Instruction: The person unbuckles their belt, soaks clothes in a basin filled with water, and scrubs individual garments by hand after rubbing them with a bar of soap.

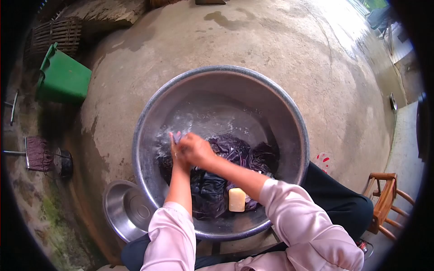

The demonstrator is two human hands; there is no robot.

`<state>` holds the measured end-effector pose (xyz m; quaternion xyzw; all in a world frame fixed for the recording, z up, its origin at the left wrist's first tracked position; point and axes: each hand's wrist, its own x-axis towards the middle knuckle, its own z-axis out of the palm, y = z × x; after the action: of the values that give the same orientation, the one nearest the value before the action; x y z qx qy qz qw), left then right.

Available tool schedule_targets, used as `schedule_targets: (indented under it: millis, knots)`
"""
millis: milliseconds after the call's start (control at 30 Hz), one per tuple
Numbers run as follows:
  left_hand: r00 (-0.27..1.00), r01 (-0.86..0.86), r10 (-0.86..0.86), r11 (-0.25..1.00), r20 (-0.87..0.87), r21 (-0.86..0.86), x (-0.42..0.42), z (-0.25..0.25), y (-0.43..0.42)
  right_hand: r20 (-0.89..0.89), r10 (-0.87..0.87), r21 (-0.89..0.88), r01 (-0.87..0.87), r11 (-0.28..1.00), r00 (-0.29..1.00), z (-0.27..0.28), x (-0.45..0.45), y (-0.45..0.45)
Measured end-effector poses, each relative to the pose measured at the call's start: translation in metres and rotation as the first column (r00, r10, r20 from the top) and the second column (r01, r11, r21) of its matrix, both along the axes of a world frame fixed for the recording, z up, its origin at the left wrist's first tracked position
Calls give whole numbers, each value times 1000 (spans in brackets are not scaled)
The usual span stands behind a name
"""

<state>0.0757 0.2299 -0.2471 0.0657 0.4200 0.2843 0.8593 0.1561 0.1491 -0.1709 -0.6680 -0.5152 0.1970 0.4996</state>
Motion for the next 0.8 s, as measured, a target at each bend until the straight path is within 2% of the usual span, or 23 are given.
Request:
schedule_targets:
  millis: [33,100,200,267,333,367,400,433,467,500,533,567,600,633,700,767,800]
  knots:
    - [996,24,-26,999,82,23,-7,-5,3,146,17,116,-35,993,989,20,-11,-10]
    - [956,92,-116,991,271,101,-15,-15,2,197,138,55,-151,987,971,49,-25,-27]
    - [881,142,-193,979,433,149,-7,-18,-10,222,67,-6,-67,998,973,32,-28,-26]
    - [869,106,-164,983,467,147,8,-14,-24,179,-91,-46,100,994,980,15,-11,-10]
    - [946,47,-80,993,315,111,26,-8,-42,170,-239,-166,267,949,956,-2,19,6]
    - [971,144,-102,972,-214,186,35,-30,-44,186,-295,-230,334,914,937,-11,37,12]
    - [902,241,-128,942,-412,234,46,9,-62,250,-284,-315,355,880,926,-16,56,17]
    - [929,229,-143,947,-342,226,48,7,-65,311,-269,-392,381,838,911,-18,67,21]
    - [950,219,-157,952,-271,215,51,5,-67,293,-232,-316,323,892,927,-18,65,19]
    - [988,111,-121,988,93,108,44,-43,-64,173,-252,-281,292,914,952,-9,50,14]
    - [857,128,-214,969,469,209,35,-32,-64,131,-244,-261,270,927,961,-1,29,5]
    - [742,119,-257,959,619,256,33,-28,-62,130,-182,-281,213,936,975,8,11,-6]
    - [598,113,-306,947,741,300,30,-24,-60,122,-82,-231,109,967,989,28,-4,-18]
    - [618,124,-304,949,725,291,29,-31,-57,115,4,-122,10,992,993,33,-14,-27]
    - [662,149,-299,951,687,271,26,-51,-52,105,-53,-87,62,994,993,24,-11,-25]
    - [697,179,-301,952,651,249,25,-62,-48,219,-173,-86,196,977,960,0,22,-8]
    - [968,176,-189,980,163,89,47,8,-57,244,-232,-75,256,964,942,-12,45,2]
